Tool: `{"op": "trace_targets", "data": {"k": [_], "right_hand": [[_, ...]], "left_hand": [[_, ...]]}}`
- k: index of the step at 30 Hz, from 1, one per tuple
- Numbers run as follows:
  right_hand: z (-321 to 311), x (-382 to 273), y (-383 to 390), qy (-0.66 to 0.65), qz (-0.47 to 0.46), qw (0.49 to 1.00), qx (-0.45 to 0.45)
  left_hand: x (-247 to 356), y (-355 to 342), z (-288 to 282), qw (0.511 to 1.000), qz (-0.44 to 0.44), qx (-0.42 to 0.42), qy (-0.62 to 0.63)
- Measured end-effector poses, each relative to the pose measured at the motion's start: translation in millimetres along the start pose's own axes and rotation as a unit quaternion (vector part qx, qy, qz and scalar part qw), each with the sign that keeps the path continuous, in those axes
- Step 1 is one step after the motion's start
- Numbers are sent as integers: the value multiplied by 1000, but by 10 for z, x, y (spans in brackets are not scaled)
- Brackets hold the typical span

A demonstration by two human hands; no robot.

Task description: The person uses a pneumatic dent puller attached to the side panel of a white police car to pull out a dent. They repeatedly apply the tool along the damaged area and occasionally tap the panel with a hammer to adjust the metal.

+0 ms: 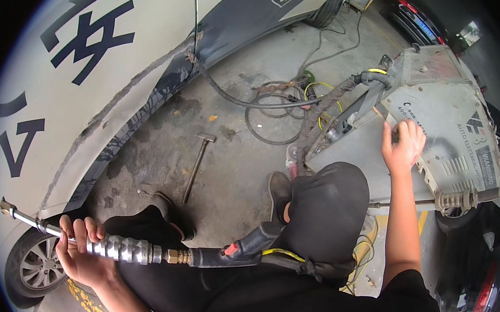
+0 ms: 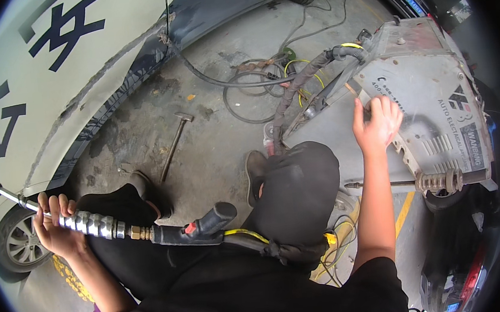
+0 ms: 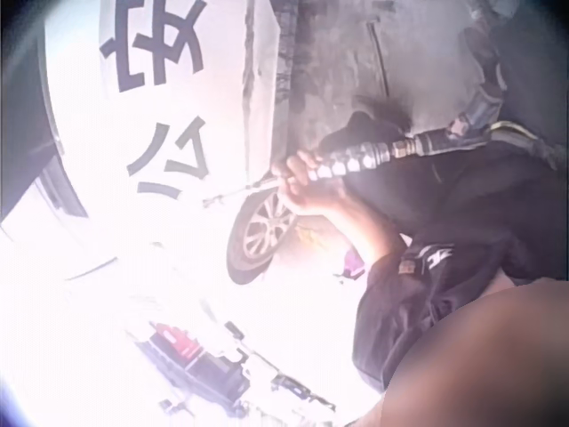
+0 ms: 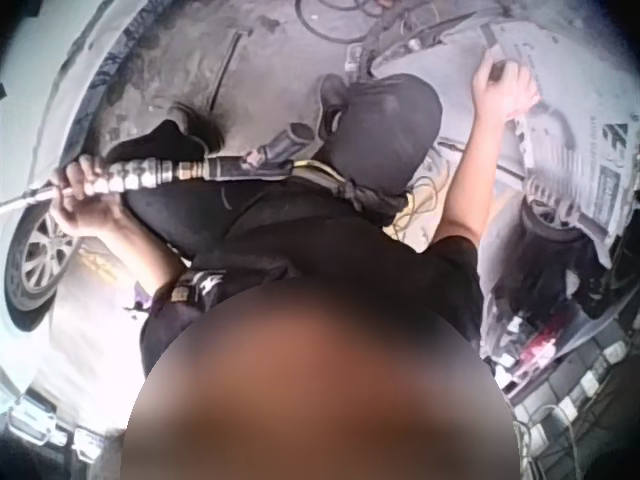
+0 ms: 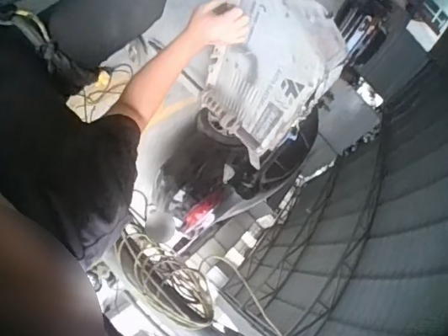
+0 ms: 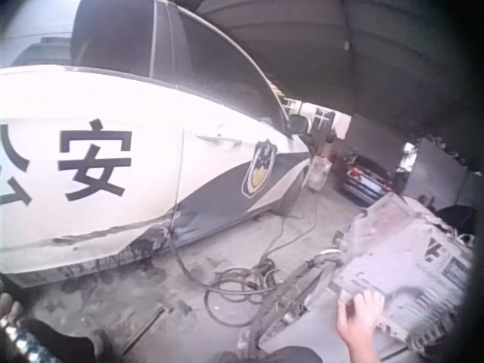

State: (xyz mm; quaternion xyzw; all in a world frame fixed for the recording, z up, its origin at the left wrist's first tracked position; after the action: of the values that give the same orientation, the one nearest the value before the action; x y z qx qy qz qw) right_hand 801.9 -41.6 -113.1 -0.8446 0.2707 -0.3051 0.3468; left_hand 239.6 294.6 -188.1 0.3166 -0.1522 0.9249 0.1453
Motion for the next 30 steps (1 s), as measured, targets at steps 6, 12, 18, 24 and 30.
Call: {"op": "trace_targets", "data": {"k": [6,12,18,24,30], "right_hand": [[580,64,1305,-338,155,910,-184],[2558,-541,4552,-551,332,583,-497],[3246,-2058,6053,-517,449,390,-616],[2700,-1608,5129,-316,490,552,-596],[2751,-940,4765,-255,518,595,-559]], "left_hand": [[10,2,25,1000,-8,5,-27],[271,81,-237,953,75,227,-184],[441,25,-421,975,-4,103,-195],[642,138,-614,970,23,150,-187],[581,100,-564,967,18,156,-200]]}}
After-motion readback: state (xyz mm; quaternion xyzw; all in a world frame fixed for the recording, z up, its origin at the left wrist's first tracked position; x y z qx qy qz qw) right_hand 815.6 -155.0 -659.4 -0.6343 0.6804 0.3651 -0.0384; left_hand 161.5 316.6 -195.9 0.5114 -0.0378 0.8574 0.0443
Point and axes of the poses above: each hand's wrist, its own y-axis away from the middle knuckle, its own z-axis out of the palm, x = y × z, the point moved 7 cm from there along -y, towards the middle knuckle, and after that the axes turned 2 degrees about y, right-handed, at the moved point
